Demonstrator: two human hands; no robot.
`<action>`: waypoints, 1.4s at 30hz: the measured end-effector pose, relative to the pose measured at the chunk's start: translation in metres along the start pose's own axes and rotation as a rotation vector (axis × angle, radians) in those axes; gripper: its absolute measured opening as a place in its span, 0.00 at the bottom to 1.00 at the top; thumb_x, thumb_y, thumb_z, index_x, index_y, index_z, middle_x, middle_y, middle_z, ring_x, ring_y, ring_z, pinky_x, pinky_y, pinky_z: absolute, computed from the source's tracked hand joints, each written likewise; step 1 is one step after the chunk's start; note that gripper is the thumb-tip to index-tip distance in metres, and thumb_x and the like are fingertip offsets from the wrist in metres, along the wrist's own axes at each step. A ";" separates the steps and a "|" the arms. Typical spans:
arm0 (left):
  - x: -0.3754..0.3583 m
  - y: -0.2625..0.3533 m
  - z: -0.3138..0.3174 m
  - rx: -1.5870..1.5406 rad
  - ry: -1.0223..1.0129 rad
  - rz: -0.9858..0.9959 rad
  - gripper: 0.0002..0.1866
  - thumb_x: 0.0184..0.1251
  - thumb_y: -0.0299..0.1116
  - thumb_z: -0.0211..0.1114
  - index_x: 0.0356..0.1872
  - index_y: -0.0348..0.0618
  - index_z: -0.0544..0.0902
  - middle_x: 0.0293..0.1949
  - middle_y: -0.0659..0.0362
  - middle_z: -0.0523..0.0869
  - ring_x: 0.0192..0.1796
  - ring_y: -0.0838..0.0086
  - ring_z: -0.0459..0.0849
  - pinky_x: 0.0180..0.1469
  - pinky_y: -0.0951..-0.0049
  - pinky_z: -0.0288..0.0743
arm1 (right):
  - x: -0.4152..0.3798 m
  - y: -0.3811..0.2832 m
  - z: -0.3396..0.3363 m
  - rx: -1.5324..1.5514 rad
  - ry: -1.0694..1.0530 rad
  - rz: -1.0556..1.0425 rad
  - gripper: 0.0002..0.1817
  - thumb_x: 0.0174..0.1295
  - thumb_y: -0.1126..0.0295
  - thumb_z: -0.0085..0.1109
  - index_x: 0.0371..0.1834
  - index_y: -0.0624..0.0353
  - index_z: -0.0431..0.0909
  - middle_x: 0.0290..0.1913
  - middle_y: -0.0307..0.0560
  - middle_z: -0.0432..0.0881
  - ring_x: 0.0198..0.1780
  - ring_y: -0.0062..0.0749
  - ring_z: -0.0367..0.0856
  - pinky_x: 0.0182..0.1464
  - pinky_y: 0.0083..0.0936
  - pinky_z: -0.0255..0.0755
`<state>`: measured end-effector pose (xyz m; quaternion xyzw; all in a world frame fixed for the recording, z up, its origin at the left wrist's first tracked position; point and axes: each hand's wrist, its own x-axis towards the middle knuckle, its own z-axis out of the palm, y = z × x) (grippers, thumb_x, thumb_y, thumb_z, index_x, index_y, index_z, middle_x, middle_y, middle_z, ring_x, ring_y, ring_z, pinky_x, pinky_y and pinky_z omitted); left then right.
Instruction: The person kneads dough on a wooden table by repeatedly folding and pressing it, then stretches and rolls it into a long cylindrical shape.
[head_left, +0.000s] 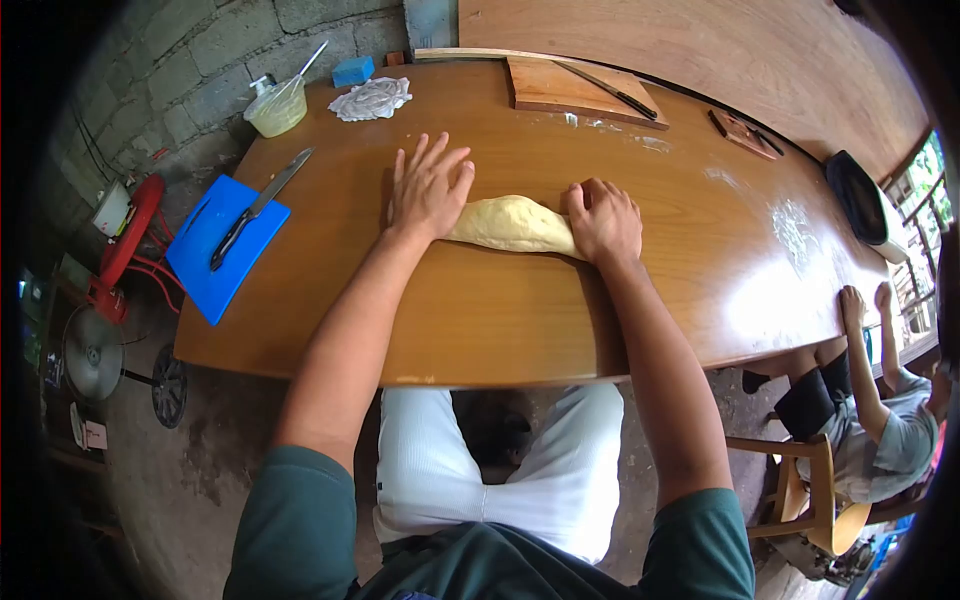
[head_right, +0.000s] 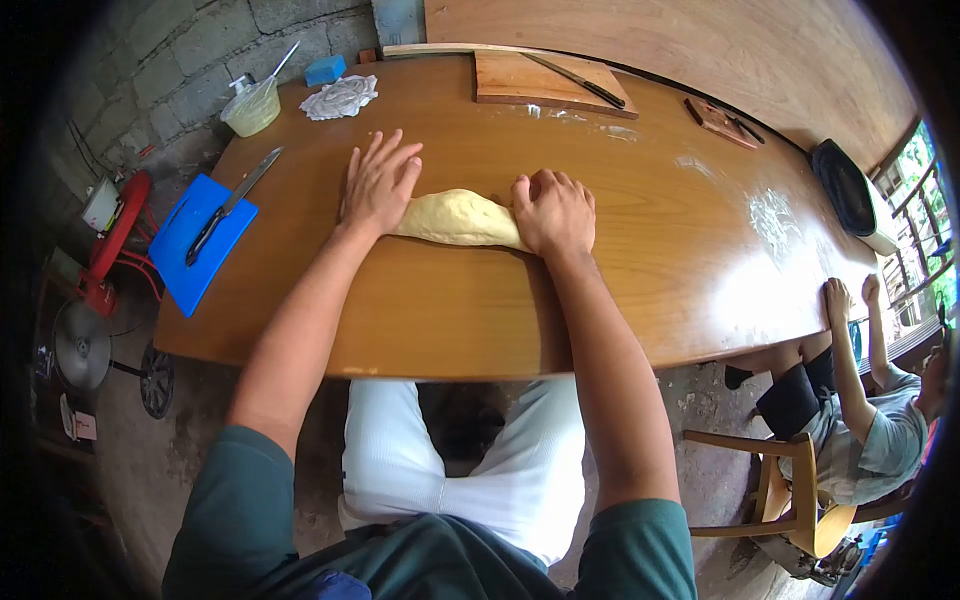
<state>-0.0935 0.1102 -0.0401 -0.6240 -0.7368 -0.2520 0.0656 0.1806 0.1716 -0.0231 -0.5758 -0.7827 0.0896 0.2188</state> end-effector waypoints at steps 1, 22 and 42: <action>0.012 -0.006 0.007 -0.002 0.051 0.023 0.28 0.89 0.57 0.48 0.76 0.59 0.83 0.86 0.53 0.70 0.91 0.56 0.58 0.91 0.44 0.41 | 0.015 0.004 0.005 0.027 0.023 0.005 0.31 0.80 0.43 0.44 0.58 0.57 0.89 0.64 0.54 0.88 0.71 0.48 0.81 0.80 0.47 0.66; 0.107 -0.033 0.060 -0.051 0.052 0.073 0.23 0.81 0.51 0.59 0.63 0.49 0.88 0.71 0.52 0.86 0.77 0.59 0.80 0.81 0.50 0.71 | 0.146 -0.003 0.060 -0.092 0.269 -0.311 0.16 0.77 0.57 0.56 0.42 0.57 0.88 0.46 0.54 0.92 0.55 0.52 0.90 0.67 0.50 0.80; -0.101 0.009 -0.095 0.002 -0.395 0.175 0.32 0.85 0.58 0.60 0.83 0.58 0.76 0.78 0.52 0.80 0.72 0.51 0.82 0.78 0.49 0.72 | -0.106 0.033 -0.043 0.114 -0.029 -0.406 0.25 0.81 0.43 0.57 0.61 0.52 0.85 0.57 0.54 0.89 0.60 0.56 0.87 0.69 0.50 0.77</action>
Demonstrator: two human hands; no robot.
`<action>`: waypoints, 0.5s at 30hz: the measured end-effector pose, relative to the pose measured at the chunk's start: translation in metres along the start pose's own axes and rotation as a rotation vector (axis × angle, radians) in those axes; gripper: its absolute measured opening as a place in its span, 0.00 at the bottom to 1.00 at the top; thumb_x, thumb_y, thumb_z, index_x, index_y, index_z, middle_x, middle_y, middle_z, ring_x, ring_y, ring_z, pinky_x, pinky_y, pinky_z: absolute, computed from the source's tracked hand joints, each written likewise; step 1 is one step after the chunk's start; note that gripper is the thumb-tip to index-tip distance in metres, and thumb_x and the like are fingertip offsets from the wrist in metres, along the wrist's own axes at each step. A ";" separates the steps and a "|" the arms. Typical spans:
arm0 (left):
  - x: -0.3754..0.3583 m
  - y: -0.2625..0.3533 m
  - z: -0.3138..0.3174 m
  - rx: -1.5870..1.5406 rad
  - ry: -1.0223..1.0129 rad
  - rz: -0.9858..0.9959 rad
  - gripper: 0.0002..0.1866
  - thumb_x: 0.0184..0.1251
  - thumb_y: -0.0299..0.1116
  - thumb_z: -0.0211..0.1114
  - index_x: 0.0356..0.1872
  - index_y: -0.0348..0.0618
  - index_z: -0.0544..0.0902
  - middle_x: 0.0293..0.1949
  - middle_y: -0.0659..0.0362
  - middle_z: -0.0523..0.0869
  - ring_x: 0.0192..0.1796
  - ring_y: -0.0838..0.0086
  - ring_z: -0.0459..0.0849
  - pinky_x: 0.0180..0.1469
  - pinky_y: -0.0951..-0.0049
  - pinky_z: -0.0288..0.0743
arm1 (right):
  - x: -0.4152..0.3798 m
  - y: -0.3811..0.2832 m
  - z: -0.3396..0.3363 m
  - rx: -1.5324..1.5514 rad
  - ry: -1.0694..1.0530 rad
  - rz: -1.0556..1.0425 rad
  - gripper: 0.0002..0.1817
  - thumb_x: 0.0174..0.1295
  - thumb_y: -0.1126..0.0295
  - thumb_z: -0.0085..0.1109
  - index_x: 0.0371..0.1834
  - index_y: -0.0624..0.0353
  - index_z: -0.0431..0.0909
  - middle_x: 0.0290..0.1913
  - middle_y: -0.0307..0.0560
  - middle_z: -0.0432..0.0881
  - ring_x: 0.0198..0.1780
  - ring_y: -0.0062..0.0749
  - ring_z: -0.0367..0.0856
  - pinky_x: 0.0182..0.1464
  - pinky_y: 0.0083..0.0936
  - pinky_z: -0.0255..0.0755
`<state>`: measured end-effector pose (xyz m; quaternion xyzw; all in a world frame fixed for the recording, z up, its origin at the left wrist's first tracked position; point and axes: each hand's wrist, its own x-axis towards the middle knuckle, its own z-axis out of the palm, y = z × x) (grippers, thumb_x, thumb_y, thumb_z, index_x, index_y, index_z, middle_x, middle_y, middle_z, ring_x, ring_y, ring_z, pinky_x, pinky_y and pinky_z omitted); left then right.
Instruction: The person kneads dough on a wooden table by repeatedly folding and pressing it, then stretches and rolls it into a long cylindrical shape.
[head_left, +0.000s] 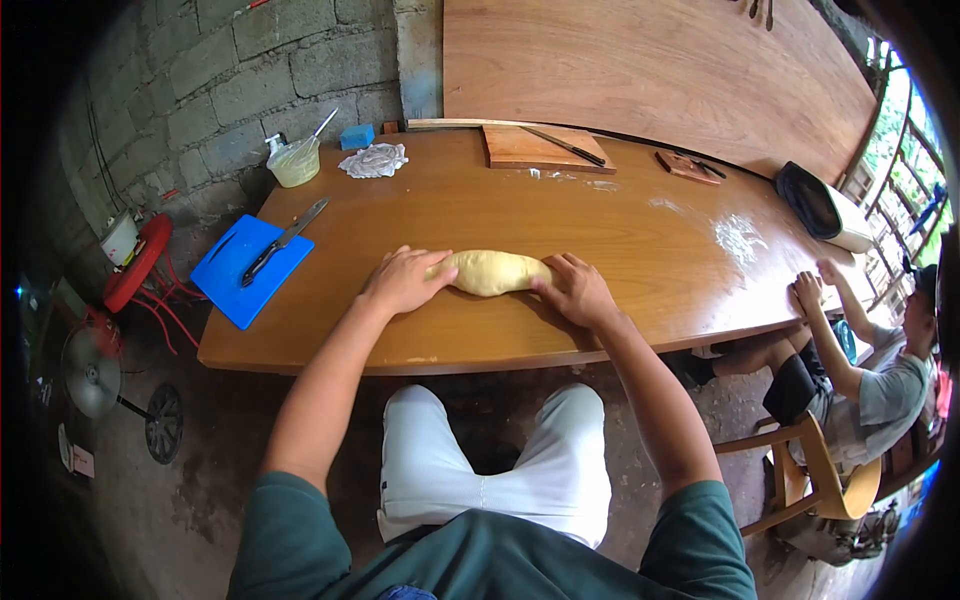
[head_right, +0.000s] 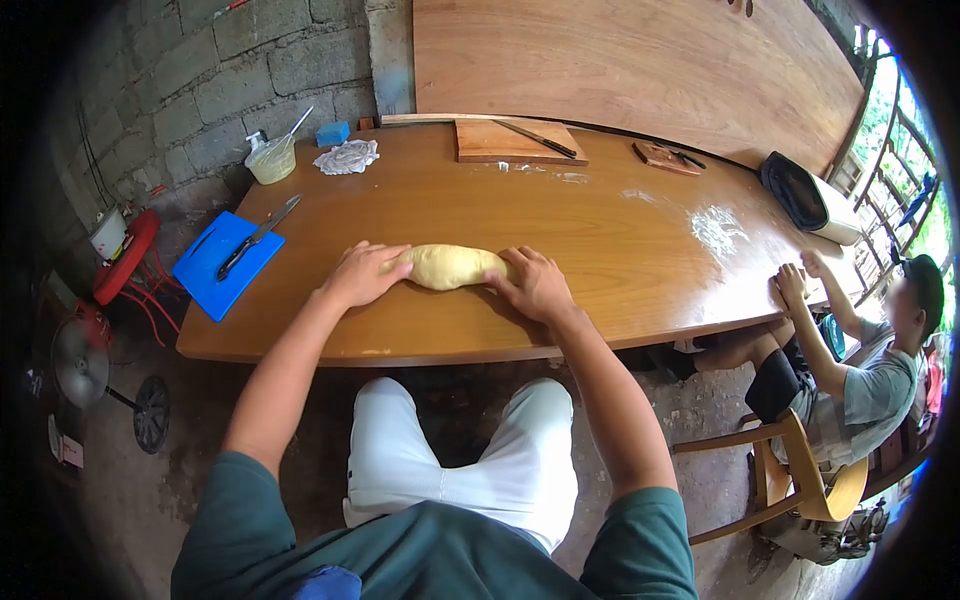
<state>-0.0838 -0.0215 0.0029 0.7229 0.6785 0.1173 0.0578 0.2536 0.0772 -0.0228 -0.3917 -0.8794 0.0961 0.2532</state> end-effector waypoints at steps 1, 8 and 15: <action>-0.016 0.001 -0.005 -0.002 0.005 0.000 0.32 0.85 0.58 0.60 0.83 0.58 0.76 0.78 0.52 0.80 0.72 0.51 0.82 0.78 0.49 0.72 | -0.013 -0.006 -0.005 -0.097 0.075 -0.106 0.25 0.79 0.44 0.62 0.63 0.51 0.83 0.59 0.52 0.88 0.59 0.57 0.88 0.69 0.50 0.77; -0.071 -0.005 -0.039 -0.056 0.255 0.182 0.23 0.74 0.38 0.76 0.68 0.53 0.86 0.55 0.54 0.89 0.63 0.54 0.85 0.68 0.54 0.80 | -0.023 -0.026 -0.082 -0.156 -0.056 -0.033 0.24 0.73 0.48 0.70 0.64 0.49 0.85 0.59 0.45 0.88 0.61 0.49 0.89 0.61 0.46 0.86; -0.069 -0.009 -0.080 -0.232 0.445 0.228 0.22 0.75 0.33 0.73 0.67 0.50 0.86 0.54 0.53 0.90 0.60 0.52 0.84 0.66 0.54 0.77 | -0.010 -0.017 -0.117 0.106 0.184 -0.041 0.18 0.72 0.60 0.73 0.63 0.47 0.86 0.56 0.49 0.91 0.60 0.54 0.88 0.63 0.44 0.82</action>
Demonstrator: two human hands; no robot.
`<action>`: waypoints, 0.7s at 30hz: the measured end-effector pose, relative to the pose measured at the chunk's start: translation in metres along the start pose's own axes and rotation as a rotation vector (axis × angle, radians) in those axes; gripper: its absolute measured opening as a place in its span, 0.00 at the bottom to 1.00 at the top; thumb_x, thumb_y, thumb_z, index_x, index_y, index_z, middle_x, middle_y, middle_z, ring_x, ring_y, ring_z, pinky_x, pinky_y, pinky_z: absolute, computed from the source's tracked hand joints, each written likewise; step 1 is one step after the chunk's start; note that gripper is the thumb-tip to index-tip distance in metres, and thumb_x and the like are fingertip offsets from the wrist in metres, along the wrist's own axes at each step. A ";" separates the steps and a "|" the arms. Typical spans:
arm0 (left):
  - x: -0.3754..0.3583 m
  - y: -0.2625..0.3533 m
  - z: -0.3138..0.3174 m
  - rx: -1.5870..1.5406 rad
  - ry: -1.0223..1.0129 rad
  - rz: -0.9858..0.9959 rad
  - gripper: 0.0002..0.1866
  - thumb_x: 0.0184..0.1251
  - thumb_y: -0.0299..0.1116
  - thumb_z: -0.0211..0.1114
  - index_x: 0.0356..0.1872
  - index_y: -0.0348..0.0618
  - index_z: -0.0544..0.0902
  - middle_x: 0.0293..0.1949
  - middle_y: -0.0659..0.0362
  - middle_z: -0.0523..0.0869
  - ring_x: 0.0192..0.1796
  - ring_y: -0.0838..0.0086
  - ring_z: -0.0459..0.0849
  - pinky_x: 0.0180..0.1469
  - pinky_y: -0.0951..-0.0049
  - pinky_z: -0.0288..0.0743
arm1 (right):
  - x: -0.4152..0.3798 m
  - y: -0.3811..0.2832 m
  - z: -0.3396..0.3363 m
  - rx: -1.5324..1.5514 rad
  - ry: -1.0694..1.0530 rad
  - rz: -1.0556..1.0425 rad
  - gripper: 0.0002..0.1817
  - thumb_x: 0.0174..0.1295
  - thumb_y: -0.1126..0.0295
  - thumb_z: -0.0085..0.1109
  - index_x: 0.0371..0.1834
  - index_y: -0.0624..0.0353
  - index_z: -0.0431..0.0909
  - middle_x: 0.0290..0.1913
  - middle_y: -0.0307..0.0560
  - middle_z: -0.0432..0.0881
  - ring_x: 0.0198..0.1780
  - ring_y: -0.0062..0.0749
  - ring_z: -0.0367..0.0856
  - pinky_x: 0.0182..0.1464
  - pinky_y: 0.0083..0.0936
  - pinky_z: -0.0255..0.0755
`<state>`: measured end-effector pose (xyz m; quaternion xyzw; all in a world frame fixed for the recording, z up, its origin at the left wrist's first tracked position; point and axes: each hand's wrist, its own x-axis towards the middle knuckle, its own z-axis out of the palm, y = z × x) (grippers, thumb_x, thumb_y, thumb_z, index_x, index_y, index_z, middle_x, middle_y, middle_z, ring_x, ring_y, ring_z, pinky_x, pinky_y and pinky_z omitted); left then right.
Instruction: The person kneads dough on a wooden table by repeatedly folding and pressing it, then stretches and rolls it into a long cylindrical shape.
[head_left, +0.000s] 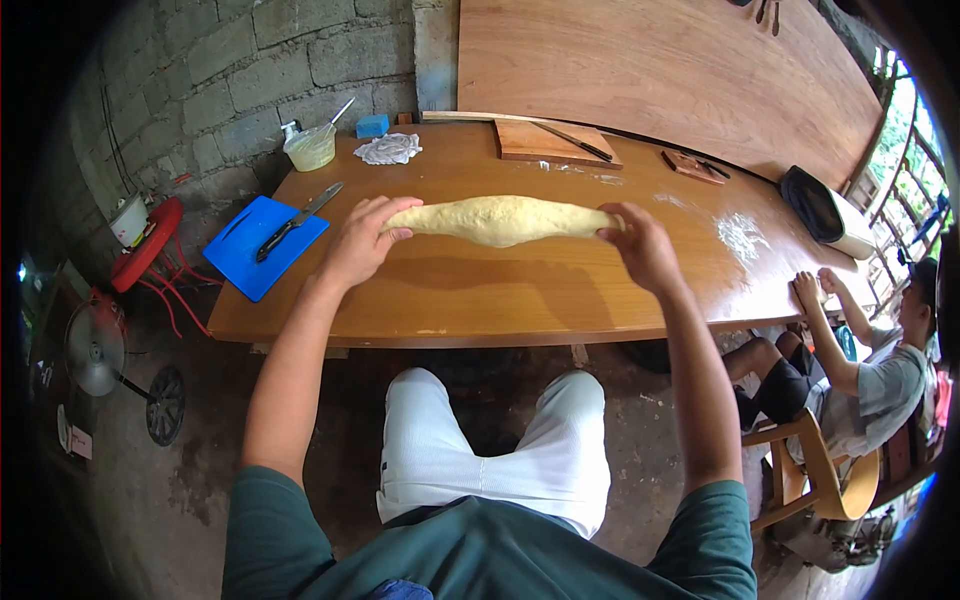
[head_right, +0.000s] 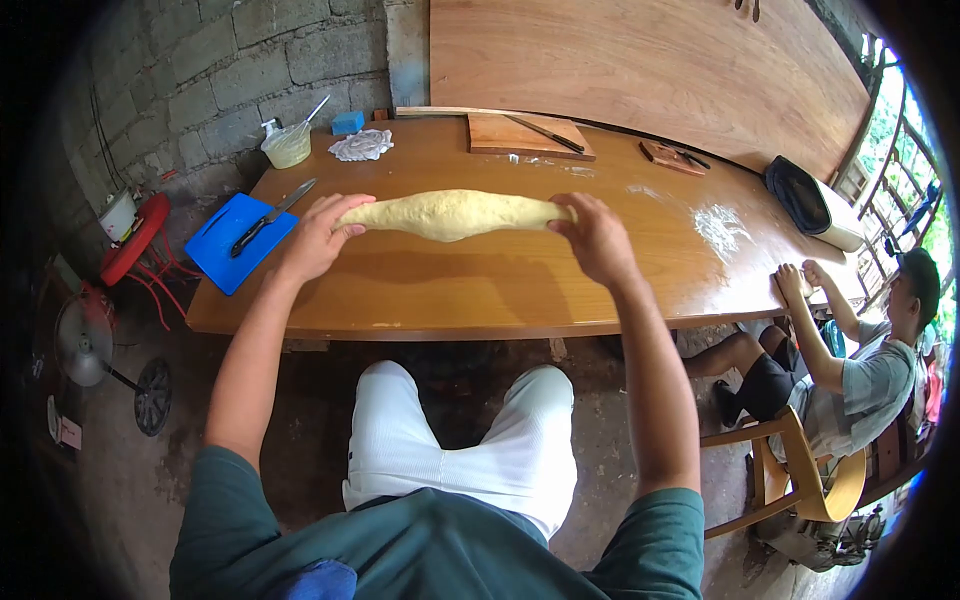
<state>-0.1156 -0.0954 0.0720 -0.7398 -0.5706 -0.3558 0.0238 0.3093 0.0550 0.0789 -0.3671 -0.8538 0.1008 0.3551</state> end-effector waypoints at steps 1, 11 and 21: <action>-0.007 -0.007 0.015 0.049 0.002 0.016 0.22 0.75 0.32 0.73 0.69 0.51 0.86 0.54 0.52 0.90 0.59 0.51 0.84 0.66 0.54 0.78 | -0.004 0.007 0.018 -0.052 -0.088 0.065 0.18 0.73 0.61 0.72 0.64 0.47 0.86 0.56 0.50 0.91 0.62 0.53 0.88 0.64 0.45 0.81; -0.015 0.071 0.116 -0.006 -0.468 -0.031 0.36 0.91 0.52 0.49 0.87 0.37 0.65 0.88 0.44 0.63 0.90 0.51 0.58 0.90 0.45 0.49 | -0.037 -0.052 0.136 -0.043 -0.282 0.033 0.33 0.86 0.50 0.45 0.79 0.66 0.72 0.85 0.64 0.68 0.87 0.58 0.63 0.88 0.51 0.53; 0.075 0.007 0.190 -0.038 -0.414 -0.371 0.48 0.88 0.71 0.23 0.93 0.45 0.44 0.94 0.52 0.38 0.94 0.55 0.32 0.92 0.47 0.27 | 0.043 0.001 0.211 -0.304 -0.234 0.119 0.40 0.86 0.46 0.31 0.91 0.63 0.56 0.91 0.58 0.58 0.93 0.52 0.47 0.93 0.50 0.36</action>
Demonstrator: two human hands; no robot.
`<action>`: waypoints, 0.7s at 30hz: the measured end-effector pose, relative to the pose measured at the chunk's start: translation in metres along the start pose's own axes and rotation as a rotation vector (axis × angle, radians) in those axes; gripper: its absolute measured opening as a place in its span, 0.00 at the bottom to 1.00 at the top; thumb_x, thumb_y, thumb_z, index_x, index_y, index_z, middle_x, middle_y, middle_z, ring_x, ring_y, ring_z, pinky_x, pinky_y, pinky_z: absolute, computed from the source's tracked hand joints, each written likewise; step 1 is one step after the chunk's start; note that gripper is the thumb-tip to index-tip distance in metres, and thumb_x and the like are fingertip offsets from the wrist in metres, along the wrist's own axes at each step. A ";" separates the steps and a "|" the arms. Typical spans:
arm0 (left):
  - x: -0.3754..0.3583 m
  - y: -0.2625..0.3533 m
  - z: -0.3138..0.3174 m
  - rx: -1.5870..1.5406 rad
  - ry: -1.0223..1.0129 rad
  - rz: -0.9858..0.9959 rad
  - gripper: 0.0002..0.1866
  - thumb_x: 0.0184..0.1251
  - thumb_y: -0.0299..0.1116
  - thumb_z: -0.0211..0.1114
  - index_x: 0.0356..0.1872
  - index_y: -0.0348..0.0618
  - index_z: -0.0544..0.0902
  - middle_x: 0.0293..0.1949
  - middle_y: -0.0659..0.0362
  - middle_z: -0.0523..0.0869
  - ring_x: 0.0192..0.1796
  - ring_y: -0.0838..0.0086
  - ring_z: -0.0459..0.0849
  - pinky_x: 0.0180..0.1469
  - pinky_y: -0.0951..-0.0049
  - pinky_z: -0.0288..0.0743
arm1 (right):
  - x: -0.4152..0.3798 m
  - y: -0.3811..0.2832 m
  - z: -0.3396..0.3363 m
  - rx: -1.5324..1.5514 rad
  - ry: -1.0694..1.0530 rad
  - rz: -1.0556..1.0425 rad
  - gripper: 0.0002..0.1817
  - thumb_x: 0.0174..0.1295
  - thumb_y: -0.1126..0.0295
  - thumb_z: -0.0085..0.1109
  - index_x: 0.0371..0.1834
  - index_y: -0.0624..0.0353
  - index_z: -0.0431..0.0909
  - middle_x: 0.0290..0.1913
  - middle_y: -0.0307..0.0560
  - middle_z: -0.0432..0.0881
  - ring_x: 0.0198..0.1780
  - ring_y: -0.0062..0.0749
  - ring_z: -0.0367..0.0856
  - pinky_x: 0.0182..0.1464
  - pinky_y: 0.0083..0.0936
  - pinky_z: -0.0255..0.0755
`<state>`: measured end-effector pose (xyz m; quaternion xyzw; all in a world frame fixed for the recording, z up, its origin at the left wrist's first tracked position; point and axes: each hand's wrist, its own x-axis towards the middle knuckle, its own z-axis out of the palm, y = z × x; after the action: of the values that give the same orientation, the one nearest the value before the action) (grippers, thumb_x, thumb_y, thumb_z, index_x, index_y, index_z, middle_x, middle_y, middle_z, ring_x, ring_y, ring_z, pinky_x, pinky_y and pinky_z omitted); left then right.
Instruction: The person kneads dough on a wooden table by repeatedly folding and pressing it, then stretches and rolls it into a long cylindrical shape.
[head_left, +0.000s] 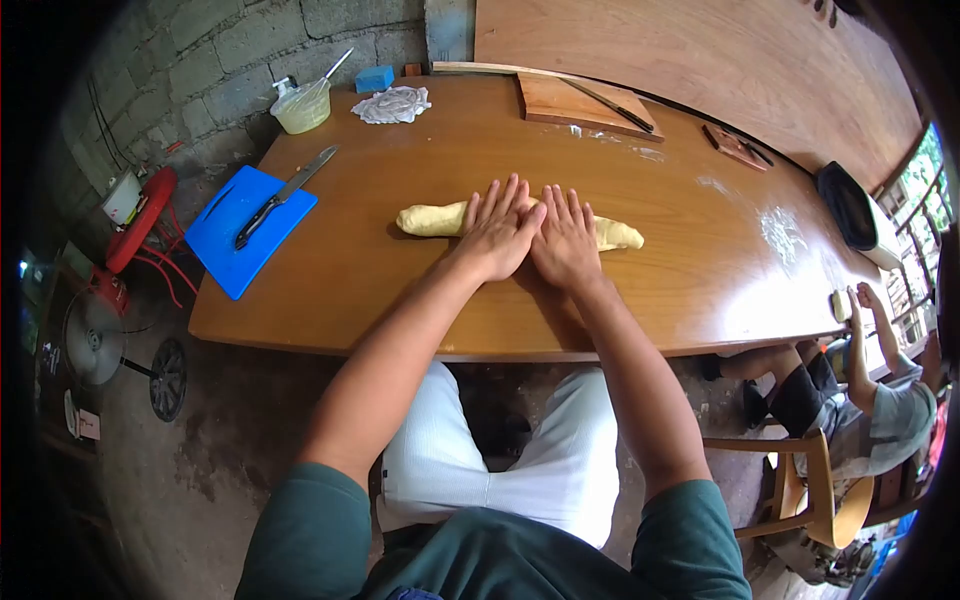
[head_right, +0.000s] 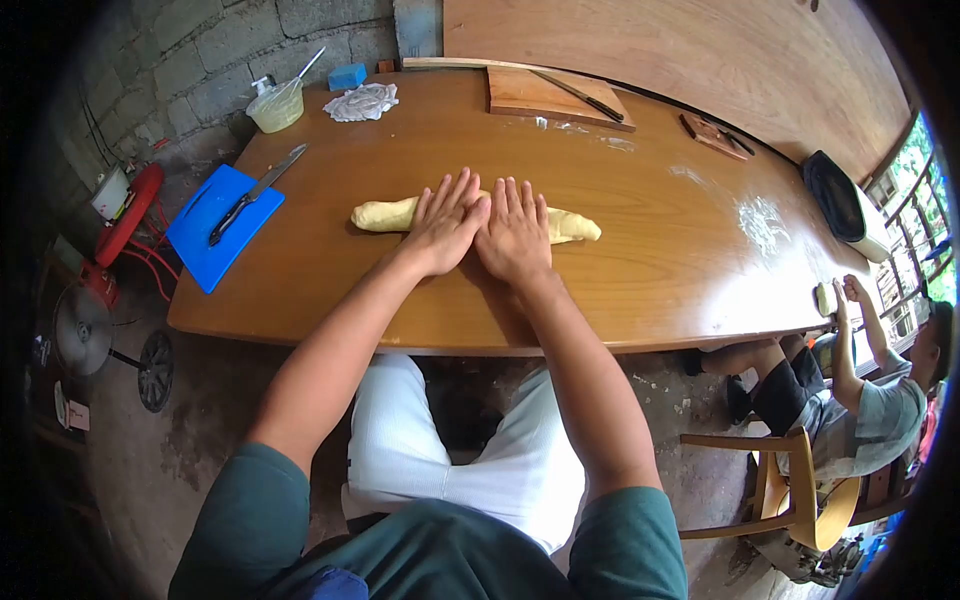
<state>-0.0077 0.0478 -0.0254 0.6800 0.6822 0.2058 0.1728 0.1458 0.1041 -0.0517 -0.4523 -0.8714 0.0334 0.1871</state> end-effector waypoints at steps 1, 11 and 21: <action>0.014 -0.001 0.000 0.014 0.043 -0.039 0.48 0.87 0.72 0.25 0.93 0.48 0.45 0.94 0.53 0.39 0.95 0.56 0.33 0.92 0.45 0.26 | 0.015 0.004 -0.003 -0.005 -0.070 0.030 0.40 0.86 0.46 0.31 0.91 0.63 0.56 0.91 0.55 0.58 0.93 0.51 0.48 0.93 0.50 0.36; 0.147 -0.026 -0.003 0.039 0.438 -0.141 0.39 0.88 0.66 0.40 0.86 0.51 0.68 0.88 0.49 0.63 0.91 0.54 0.54 0.90 0.41 0.40 | 0.149 0.034 0.009 0.129 -0.146 0.208 0.42 0.85 0.37 0.27 0.87 0.55 0.66 0.89 0.55 0.64 0.91 0.50 0.57 0.92 0.47 0.48; 0.243 -0.054 -0.013 0.133 0.688 0.104 0.23 0.87 0.51 0.54 0.61 0.43 0.86 0.67 0.50 0.86 0.72 0.52 0.81 0.79 0.48 0.66 | 0.245 0.074 0.052 0.086 0.092 0.022 0.27 0.82 0.49 0.45 0.66 0.60 0.81 0.68 0.60 0.85 0.73 0.55 0.80 0.79 0.50 0.67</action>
<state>-0.0643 0.2906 -0.0313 0.6145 0.6767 0.3864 -0.1229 0.0571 0.3495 -0.0444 -0.4544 -0.8546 0.0519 0.2460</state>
